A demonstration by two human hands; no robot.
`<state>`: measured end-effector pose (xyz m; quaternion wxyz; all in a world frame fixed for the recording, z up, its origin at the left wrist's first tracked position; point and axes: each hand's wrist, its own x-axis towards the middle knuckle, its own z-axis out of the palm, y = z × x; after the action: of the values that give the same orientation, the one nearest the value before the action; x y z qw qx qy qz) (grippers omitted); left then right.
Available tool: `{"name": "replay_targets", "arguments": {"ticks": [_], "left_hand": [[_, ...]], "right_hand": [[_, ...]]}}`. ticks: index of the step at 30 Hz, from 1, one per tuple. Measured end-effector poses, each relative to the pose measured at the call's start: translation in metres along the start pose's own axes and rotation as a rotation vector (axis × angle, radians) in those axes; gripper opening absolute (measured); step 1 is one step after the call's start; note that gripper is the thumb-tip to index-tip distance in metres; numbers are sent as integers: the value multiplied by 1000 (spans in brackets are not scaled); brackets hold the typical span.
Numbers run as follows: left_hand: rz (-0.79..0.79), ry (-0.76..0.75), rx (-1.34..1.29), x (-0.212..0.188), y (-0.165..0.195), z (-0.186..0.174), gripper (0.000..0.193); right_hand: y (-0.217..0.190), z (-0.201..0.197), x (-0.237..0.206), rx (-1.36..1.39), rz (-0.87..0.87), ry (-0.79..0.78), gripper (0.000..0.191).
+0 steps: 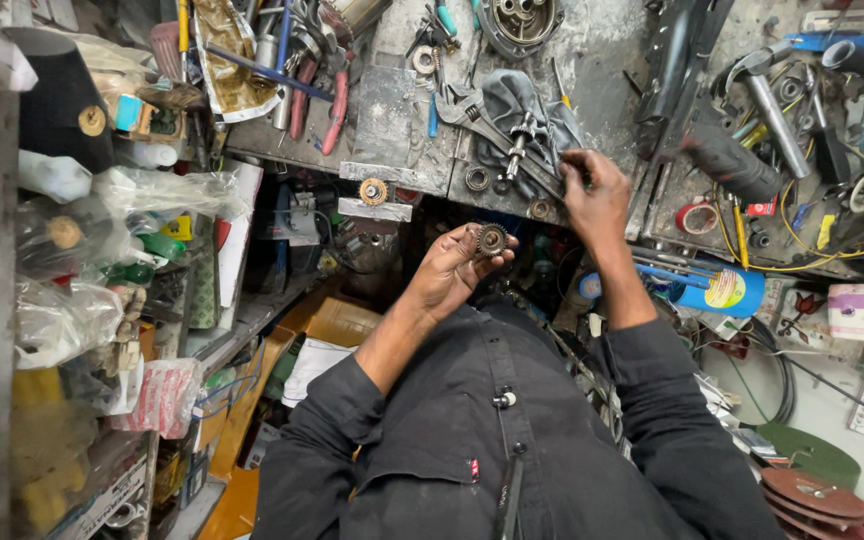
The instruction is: The person picks up small metal gears and bearing-like components from a cluttered workbench and fits them together by hand, pressing and rotating the parts to seat them. They occasionally use a wrench on the bench and place assembled parts back on the work surface.
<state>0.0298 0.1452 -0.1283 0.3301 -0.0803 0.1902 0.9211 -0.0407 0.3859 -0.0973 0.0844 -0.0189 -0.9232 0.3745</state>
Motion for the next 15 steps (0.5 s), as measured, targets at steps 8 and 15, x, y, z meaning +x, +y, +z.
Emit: {"name": "replay_targets", "arguments": {"ticks": [8,15], "left_hand": [[88,-35,-4,-1,-4,8,18],[326,286,910,-6,12,58,35]], "right_hand": [[1,8,1,-154,-194,88,16],[-25,-8,-42,535,304,-96,20]]}}
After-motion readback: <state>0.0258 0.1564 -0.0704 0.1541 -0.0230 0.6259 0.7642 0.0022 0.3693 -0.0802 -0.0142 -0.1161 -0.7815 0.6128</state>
